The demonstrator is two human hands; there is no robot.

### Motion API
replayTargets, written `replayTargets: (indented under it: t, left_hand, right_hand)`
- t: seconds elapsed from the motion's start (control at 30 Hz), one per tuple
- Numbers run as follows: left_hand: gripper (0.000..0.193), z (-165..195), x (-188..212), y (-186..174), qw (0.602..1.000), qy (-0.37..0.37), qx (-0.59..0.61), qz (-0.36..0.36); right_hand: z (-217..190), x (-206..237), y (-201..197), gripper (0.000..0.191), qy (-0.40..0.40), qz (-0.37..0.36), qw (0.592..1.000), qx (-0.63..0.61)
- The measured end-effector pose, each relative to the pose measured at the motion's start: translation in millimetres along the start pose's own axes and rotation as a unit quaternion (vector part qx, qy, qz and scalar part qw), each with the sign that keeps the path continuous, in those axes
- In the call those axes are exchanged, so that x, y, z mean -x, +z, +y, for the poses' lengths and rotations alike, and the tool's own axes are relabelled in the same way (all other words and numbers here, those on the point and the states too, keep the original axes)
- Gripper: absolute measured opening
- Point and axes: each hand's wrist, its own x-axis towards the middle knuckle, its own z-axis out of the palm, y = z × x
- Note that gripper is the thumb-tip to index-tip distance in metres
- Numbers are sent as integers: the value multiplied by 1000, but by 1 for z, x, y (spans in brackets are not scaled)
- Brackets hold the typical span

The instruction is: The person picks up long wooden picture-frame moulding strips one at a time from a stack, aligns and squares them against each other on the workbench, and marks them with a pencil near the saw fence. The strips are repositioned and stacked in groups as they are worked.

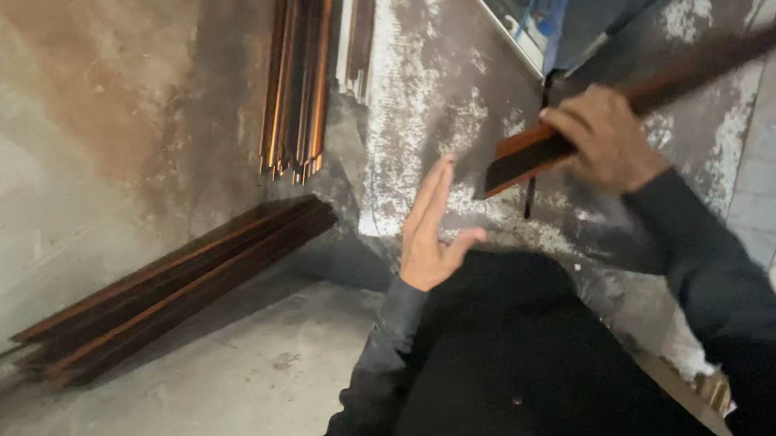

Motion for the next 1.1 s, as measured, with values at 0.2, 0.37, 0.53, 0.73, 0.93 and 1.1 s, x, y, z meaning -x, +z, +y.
replayTargets:
  t: [0.2, 0.37, 0.53, 0.73, 0.93, 1.1]
  left_hand:
    - [31, 57, -32, -26, 982, -12, 61, 179]
    - [26, 72, -33, -28, 970, -13, 78, 230]
    - [11, 66, -18, -16, 948, 2, 135, 288]
    - [27, 51, -17, -25, 848, -17, 380, 368]
    - [62, 61, -11, -24, 887, -110, 425, 143]
    - [43, 39, -6, -13, 907, -172, 327, 201]
  right_hand:
    - [-100, -32, -42, 77, -21, 21, 992, -122]
    - [-124, -25, -53, 72, 6, 33, 986, -162]
    - [-133, -18, -56, 69, 26, 35, 988, -149]
    - [-139, -14, -59, 70, 14, 49, 987, -154]
    - [-149, -22, -47, 79, 41, 64, 994, -79]
    - [-158, -26, -11, 84, 52, 113, 989, -77]
